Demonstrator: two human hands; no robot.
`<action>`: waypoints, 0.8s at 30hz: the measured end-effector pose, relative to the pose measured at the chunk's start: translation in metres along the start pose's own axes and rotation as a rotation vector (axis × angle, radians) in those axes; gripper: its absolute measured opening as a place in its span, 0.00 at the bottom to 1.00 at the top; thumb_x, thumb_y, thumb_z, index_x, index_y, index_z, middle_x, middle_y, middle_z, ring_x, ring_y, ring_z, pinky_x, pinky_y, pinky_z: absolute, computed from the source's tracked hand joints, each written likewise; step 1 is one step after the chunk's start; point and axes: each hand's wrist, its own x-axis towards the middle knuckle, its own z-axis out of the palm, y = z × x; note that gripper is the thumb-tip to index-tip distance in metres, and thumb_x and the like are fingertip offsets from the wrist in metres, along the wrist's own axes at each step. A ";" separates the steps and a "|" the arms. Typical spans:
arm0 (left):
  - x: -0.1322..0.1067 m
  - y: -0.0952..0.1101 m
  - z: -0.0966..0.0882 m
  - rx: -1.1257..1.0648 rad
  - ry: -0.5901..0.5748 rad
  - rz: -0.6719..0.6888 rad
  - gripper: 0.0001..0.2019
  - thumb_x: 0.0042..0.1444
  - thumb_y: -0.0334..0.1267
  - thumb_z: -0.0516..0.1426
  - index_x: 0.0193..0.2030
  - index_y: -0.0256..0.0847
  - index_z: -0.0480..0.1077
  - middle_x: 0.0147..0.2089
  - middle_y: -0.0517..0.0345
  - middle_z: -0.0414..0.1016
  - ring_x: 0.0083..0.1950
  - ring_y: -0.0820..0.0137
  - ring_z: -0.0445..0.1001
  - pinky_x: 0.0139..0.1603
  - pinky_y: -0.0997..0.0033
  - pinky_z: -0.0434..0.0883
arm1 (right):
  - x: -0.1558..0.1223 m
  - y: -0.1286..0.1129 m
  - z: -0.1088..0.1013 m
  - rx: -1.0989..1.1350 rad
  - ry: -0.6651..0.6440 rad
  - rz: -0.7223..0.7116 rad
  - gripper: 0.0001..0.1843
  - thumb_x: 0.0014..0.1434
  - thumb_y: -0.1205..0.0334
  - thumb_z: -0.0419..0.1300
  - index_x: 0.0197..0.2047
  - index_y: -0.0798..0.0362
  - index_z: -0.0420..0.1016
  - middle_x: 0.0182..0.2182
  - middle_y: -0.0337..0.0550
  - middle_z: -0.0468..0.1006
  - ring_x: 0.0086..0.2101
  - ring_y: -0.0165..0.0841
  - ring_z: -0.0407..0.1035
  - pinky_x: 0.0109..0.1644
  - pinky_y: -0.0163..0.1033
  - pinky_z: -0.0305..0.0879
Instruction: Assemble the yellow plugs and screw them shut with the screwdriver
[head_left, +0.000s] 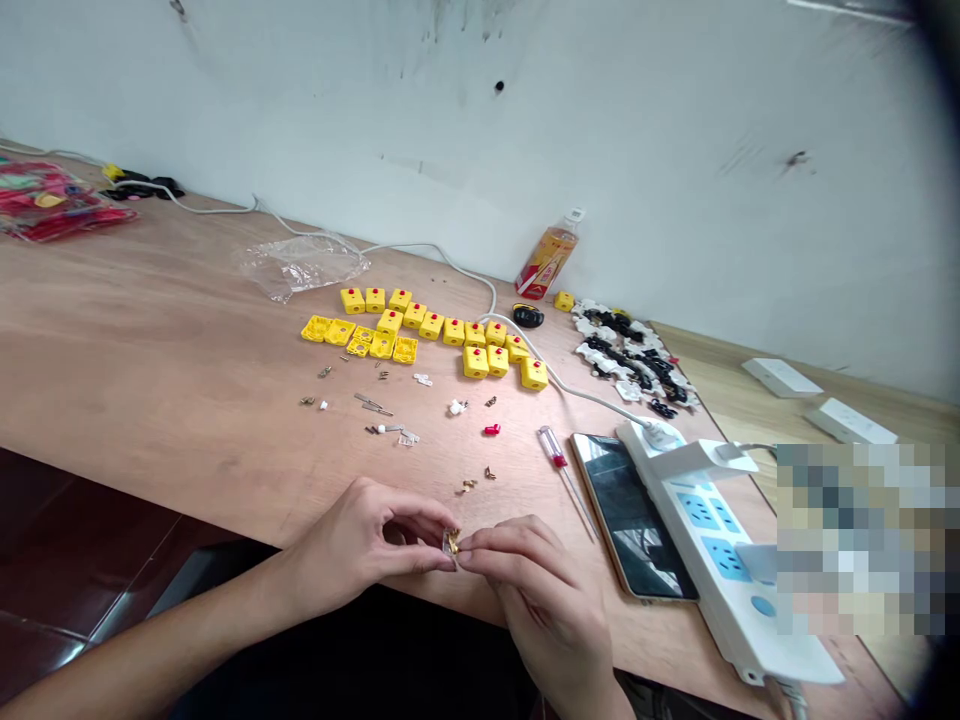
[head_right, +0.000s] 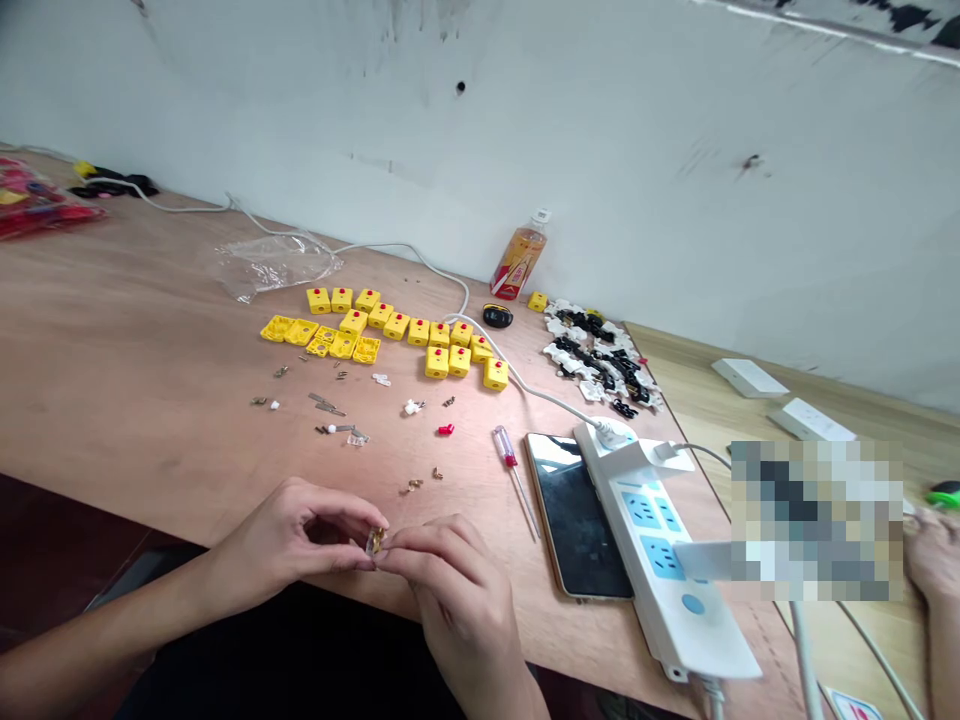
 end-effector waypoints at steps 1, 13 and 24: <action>0.000 0.000 0.000 0.002 0.001 -0.002 0.10 0.57 0.37 0.69 0.45 0.40 0.83 0.42 0.59 0.86 0.43 0.68 0.84 0.47 0.76 0.77 | 0.000 0.001 0.000 -0.014 -0.011 -0.010 0.19 0.64 0.82 0.59 0.48 0.50 0.80 0.40 0.41 0.83 0.42 0.31 0.76 0.45 0.36 0.75; -0.001 -0.003 0.001 -0.085 0.017 -0.038 0.08 0.55 0.34 0.69 0.43 0.40 0.83 0.37 0.59 0.86 0.40 0.67 0.84 0.44 0.75 0.77 | 0.002 0.000 -0.003 -0.001 -0.024 -0.011 0.17 0.64 0.80 0.59 0.45 0.50 0.82 0.39 0.42 0.86 0.40 0.29 0.81 0.44 0.32 0.78; -0.001 -0.003 0.002 -0.193 0.045 -0.060 0.06 0.54 0.30 0.68 0.38 0.38 0.79 0.34 0.58 0.85 0.37 0.67 0.84 0.41 0.73 0.76 | 0.003 -0.009 0.002 0.103 0.000 0.145 0.15 0.61 0.76 0.65 0.43 0.46 0.84 0.38 0.42 0.88 0.38 0.33 0.84 0.41 0.33 0.82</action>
